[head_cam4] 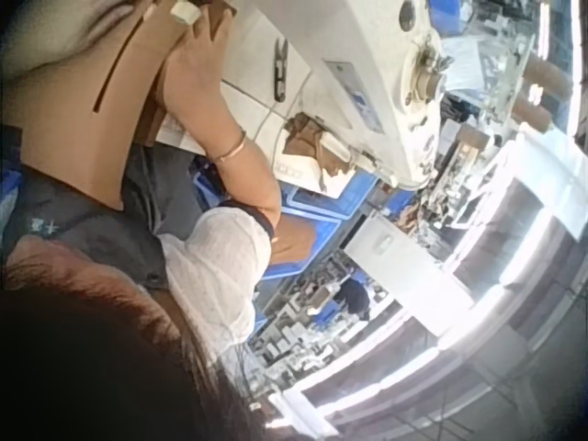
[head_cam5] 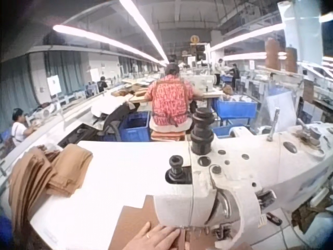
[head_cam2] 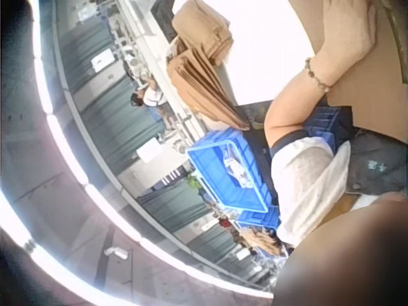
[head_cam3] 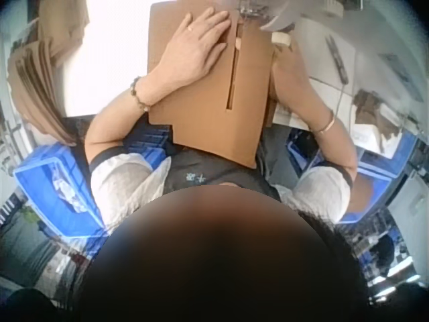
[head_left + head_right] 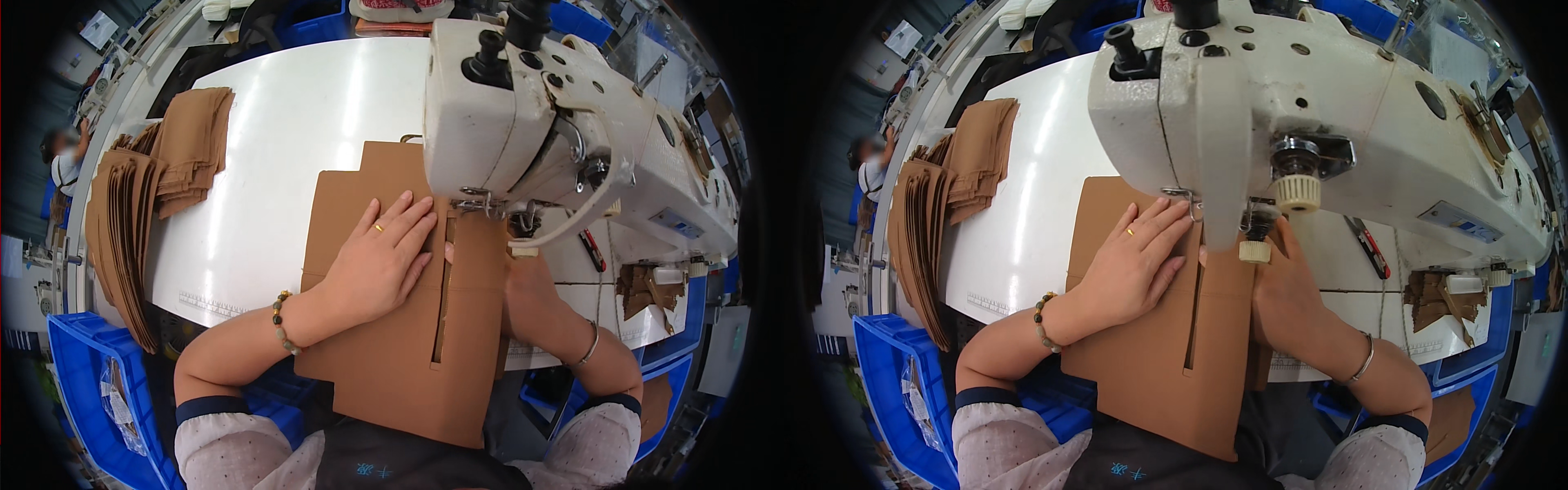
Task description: Sewing a zipper and structural components onto a leather panel using an industrial sewing machine.
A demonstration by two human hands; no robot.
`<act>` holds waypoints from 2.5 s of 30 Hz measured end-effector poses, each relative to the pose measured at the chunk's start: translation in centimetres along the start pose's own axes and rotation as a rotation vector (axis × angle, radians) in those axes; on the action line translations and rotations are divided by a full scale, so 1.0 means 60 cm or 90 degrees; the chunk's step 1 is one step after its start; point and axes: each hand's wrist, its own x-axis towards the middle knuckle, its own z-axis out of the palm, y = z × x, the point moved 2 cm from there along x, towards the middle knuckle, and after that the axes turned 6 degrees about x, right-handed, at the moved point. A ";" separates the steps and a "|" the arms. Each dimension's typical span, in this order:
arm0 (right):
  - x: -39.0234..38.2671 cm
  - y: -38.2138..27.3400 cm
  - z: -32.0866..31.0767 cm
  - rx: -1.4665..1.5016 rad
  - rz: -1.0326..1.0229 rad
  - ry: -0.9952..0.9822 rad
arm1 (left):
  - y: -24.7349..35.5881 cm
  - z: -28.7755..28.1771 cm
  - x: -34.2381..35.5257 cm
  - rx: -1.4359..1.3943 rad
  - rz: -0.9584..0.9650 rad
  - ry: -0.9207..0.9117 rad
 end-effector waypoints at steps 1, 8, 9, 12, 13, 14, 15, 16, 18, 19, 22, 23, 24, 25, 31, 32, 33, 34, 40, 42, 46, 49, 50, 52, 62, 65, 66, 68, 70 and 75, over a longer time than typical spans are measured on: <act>-0.001 -0.001 0.000 0.001 -0.002 -0.003 | 0.001 0.003 -0.004 -0.025 -0.008 -0.019; -0.001 -0.005 -0.006 0.007 0.011 -0.015 | 0.002 0.011 -0.006 -0.038 0.005 -0.043; -0.001 -0.006 -0.006 0.009 0.010 -0.012 | 0.002 0.011 -0.005 -0.035 0.005 -0.039; -0.001 -0.007 -0.007 0.020 0.014 -0.016 | -0.001 0.012 -0.003 -0.046 0.001 -0.029; -0.001 -0.007 -0.006 0.023 0.014 -0.018 | -0.003 0.013 -0.002 -0.052 0.005 -0.029; -0.001 -0.007 -0.007 0.028 0.021 -0.014 | -0.004 0.014 -0.001 -0.059 0.012 -0.028; -0.001 -0.007 -0.007 0.017 0.016 -0.003 | -0.004 0.014 -0.002 -0.057 0.009 -0.027; -0.001 -0.007 -0.008 0.032 0.027 -0.009 | -0.004 0.014 -0.002 -0.051 0.016 -0.036; 0.000 -0.007 -0.008 0.030 0.026 -0.006 | -0.003 0.014 -0.002 -0.045 0.025 -0.044; 0.001 -0.007 -0.008 0.028 0.025 -0.004 | -0.002 0.013 -0.003 -0.048 0.027 -0.046; 0.000 -0.007 -0.010 0.038 0.018 0.012 | 0.001 0.012 -0.007 -0.055 0.030 -0.050; 0.000 -0.007 -0.010 0.050 0.021 0.009 | 0.002 0.012 -0.007 -0.057 0.030 -0.055; 0.000 -0.007 -0.010 0.056 0.023 0.007 | 0.002 0.011 -0.008 -0.056 0.032 -0.053; 0.000 -0.007 -0.010 0.062 0.026 0.006 | 0.003 0.011 -0.009 -0.058 0.035 -0.056; -0.001 -0.005 -0.009 0.065 0.043 -0.010 | 0.002 0.012 -0.006 -0.060 0.041 -0.052; -0.002 -0.005 -0.009 0.086 0.046 -0.007 | 0.002 0.012 -0.005 -0.056 0.047 -0.051; -0.002 -0.005 -0.009 0.097 0.048 -0.006 | 0.003 0.012 -0.005 -0.054 0.046 -0.047; -0.003 -0.005 -0.008 0.108 0.050 -0.004 | 0.003 0.012 -0.004 -0.041 0.047 -0.050; -0.001 -0.004 -0.006 0.071 0.032 0.000 | 0.005 0.012 -0.004 0.011 0.055 -0.059; 0.001 -0.005 -0.006 0.029 0.010 0.018 | 0.005 0.013 -0.004 0.019 0.056 -0.061; 0.003 -0.006 -0.008 0.048 0.015 0.015 | 0.003 0.015 -0.003 0.029 0.062 -0.065; 0.003 -0.006 -0.010 0.054 0.015 0.020 | 0.002 0.015 -0.002 0.033 0.067 -0.067; 0.003 -0.006 -0.009 0.041 0.011 0.020 | 0.001 0.015 -0.003 0.031 0.069 -0.072; 0.002 -0.006 -0.008 0.029 0.007 0.021 | 0.001 0.015 -0.002 0.035 0.071 -0.066; -0.004 -0.002 -0.009 0.053 0.031 -0.012 | 0.001 0.013 -0.001 -0.017 0.069 -0.060; -0.004 -0.002 -0.008 0.045 0.029 -0.018 | 0.001 0.012 -0.002 -0.002 0.078 -0.060; -0.004 -0.002 -0.008 0.043 0.029 -0.018 | 0.001 0.012 -0.002 -0.001 0.079 -0.060; -0.005 0.000 -0.008 0.052 0.029 -0.019 | 0.001 0.013 -0.002 0.004 0.081 -0.070; -0.005 0.001 -0.006 0.063 0.028 -0.018 | 0.002 0.013 -0.002 0.009 0.081 -0.065; -0.006 0.002 -0.003 0.004 0.010 -0.010 | 0.005 0.011 -0.001 0.028 0.082 -0.061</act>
